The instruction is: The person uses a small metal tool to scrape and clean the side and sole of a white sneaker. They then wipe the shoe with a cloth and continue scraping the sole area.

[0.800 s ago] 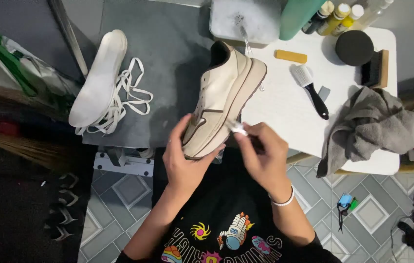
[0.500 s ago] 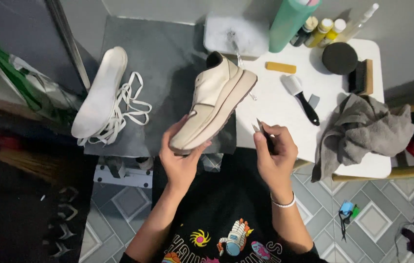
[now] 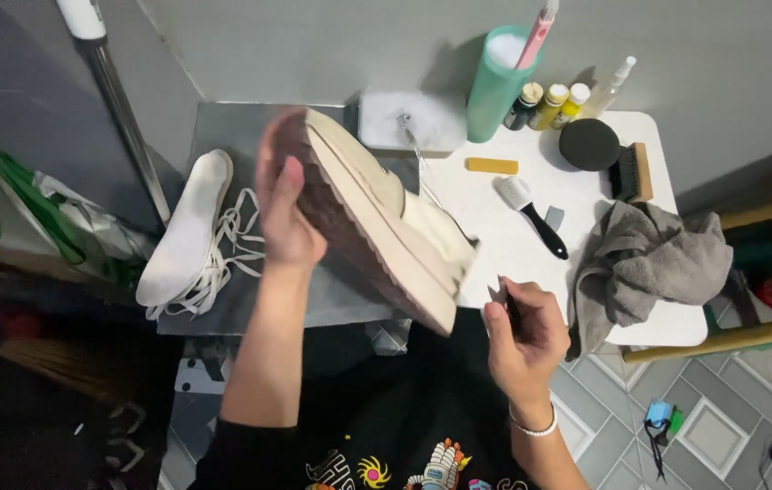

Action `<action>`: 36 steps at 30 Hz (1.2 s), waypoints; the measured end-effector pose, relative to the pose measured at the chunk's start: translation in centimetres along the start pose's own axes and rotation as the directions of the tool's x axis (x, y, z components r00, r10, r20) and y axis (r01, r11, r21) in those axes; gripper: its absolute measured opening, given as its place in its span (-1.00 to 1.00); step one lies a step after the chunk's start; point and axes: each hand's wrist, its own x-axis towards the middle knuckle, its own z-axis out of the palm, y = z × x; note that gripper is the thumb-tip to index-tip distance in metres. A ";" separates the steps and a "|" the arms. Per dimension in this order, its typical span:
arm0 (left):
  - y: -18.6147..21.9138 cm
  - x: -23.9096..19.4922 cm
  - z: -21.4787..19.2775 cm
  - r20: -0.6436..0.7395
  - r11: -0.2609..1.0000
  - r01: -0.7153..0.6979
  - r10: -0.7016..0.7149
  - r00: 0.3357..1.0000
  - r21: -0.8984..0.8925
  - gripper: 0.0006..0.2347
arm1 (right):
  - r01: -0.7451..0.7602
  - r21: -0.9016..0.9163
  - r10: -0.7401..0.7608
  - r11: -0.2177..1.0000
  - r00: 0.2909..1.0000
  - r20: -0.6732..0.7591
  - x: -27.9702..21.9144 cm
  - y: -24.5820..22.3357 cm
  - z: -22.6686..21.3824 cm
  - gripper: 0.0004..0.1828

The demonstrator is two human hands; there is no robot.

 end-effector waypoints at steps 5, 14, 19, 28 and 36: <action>-4.9 0.2 -0.8 -0.064 0.961 0.277 -0.277 0.959 -0.017 -0.62 | -0.015 0.068 0.012 0.998 0.999 0.042 -1.3 -0.1 1.4 -0.72; -11.3 -0.1 -4.6 0.200 0.509 0.806 -0.793 0.576 -0.303 -0.54 | 0.025 -0.072 -0.018 0.997 0.996 0.093 -1.0 -1.0 1.5 -0.70; -12.4 -0.4 -5.6 0.420 0.501 0.838 -0.727 0.543 -0.215 -0.63 | 0.003 -0.149 0.020 0.989 0.988 0.154 2.2 -1.4 1.9 -0.72; -13.2 0.1 -5.1 0.270 0.385 0.909 -0.869 0.416 -0.161 -0.69 | 0.317 -0.314 -0.098 0.895 0.825 0.556 10.8 -2.6 3.1 -0.79; -11.7 0.8 -2.3 0.250 0.563 0.821 -0.785 0.566 -0.091 -0.68 | 0.322 -0.319 -0.104 0.891 0.830 0.548 13.9 -1.8 4.4 -0.91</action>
